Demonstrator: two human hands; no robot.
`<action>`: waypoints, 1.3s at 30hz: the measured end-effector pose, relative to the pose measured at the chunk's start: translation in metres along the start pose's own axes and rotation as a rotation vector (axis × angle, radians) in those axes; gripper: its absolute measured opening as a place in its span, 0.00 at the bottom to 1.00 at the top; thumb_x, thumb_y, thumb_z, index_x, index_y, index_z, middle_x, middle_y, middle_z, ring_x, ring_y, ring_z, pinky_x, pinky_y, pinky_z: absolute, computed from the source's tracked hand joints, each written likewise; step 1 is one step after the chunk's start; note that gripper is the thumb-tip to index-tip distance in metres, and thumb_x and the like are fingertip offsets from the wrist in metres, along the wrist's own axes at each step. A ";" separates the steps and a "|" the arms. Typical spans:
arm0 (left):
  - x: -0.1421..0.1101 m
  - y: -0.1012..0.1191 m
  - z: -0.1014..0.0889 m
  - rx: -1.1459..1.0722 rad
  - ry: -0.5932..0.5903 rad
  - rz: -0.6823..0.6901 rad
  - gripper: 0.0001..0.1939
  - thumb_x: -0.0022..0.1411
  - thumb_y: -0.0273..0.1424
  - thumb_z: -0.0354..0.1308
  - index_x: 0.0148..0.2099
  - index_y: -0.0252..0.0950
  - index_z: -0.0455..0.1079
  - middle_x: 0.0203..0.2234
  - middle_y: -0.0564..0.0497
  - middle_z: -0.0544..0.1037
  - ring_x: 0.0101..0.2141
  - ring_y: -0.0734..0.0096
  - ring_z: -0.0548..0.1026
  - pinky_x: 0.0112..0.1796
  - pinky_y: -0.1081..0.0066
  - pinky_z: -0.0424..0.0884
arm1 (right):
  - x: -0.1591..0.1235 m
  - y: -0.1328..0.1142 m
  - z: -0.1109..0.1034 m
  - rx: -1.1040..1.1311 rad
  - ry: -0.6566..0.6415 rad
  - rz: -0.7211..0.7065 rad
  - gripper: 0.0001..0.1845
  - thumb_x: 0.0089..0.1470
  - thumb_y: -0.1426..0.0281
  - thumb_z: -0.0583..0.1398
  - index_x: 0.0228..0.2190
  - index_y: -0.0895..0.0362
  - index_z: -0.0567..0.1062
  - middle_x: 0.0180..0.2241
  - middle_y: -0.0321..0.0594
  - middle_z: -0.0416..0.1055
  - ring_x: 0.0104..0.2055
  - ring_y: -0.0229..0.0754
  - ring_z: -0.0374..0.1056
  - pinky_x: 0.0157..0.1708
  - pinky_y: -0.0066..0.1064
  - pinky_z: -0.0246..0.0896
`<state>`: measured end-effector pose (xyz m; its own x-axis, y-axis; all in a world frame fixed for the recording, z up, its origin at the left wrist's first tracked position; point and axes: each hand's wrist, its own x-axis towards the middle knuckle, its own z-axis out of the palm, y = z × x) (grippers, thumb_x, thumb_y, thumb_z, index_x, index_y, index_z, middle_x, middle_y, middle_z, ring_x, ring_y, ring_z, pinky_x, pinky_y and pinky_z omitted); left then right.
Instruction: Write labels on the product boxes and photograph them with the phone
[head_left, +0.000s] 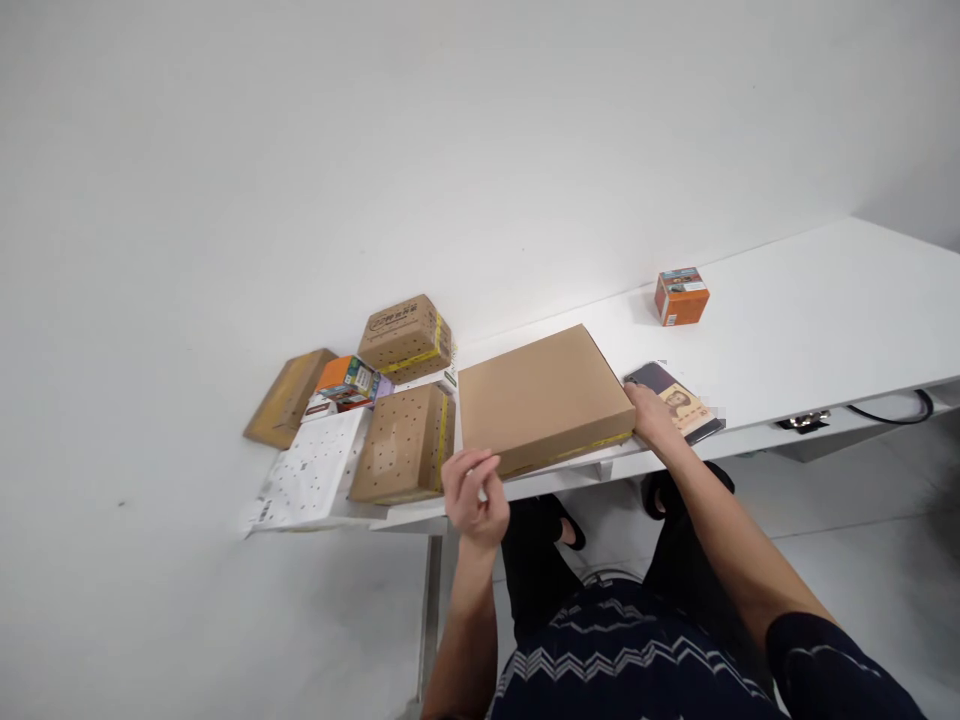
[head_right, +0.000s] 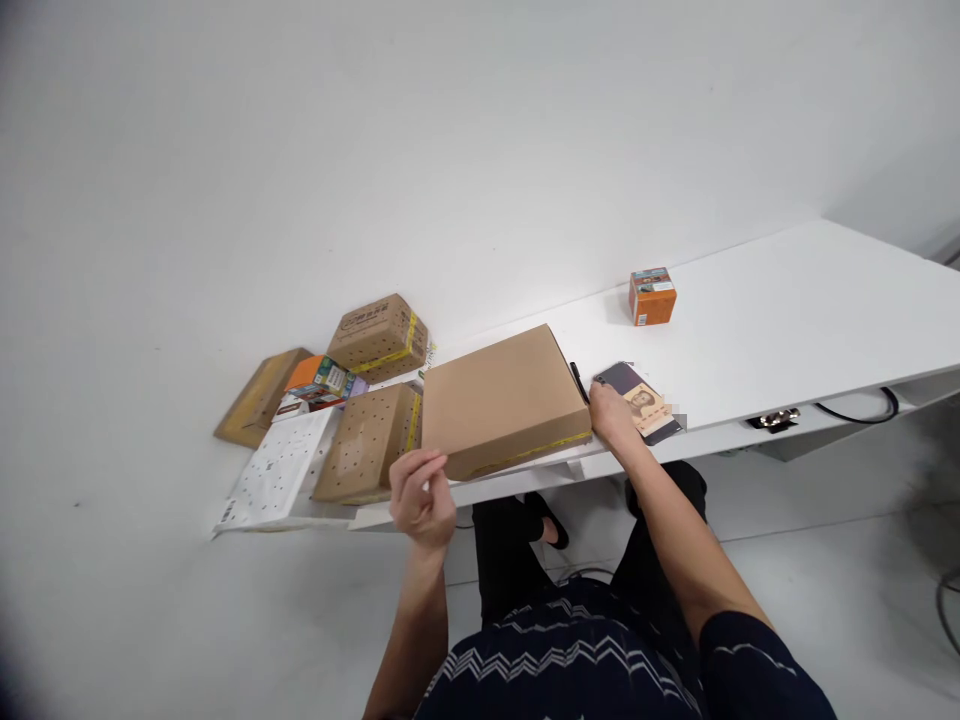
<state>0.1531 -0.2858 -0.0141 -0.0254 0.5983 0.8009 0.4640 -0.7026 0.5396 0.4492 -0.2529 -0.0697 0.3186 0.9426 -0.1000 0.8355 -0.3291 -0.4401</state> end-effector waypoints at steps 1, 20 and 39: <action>0.003 0.006 0.006 -0.005 -0.052 0.068 0.09 0.55 0.24 0.59 0.36 0.42 0.77 0.33 0.47 0.78 0.39 0.62 0.74 0.43 0.59 0.72 | 0.002 -0.003 -0.001 0.003 -0.006 0.000 0.11 0.53 0.76 0.54 0.37 0.62 0.74 0.40 0.60 0.73 0.41 0.52 0.71 0.35 0.34 0.58; 0.008 0.031 0.080 0.440 -0.408 0.374 0.15 0.61 0.33 0.58 0.49 0.38 0.72 0.44 0.45 0.78 0.47 0.61 0.72 0.47 0.63 0.65 | -0.035 -0.027 -0.081 1.416 0.583 -0.153 0.05 0.46 0.68 0.56 0.24 0.53 0.62 0.21 0.29 0.62 0.16 0.32 0.58 0.16 0.25 0.53; -0.014 0.021 0.090 0.557 -0.317 0.411 0.16 0.63 0.33 0.55 0.52 0.38 0.71 0.47 0.47 0.77 0.51 0.62 0.71 0.51 0.63 0.60 | -0.030 -0.086 -0.065 0.738 0.110 -0.359 0.09 0.51 0.64 0.56 0.29 0.57 0.70 0.19 0.31 0.64 0.20 0.34 0.59 0.21 0.25 0.53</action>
<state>0.2431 -0.2738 -0.0372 0.4624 0.4715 0.7509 0.7617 -0.6447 -0.0642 0.3965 -0.2559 0.0289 0.1625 0.9596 0.2296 0.3985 0.1490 -0.9050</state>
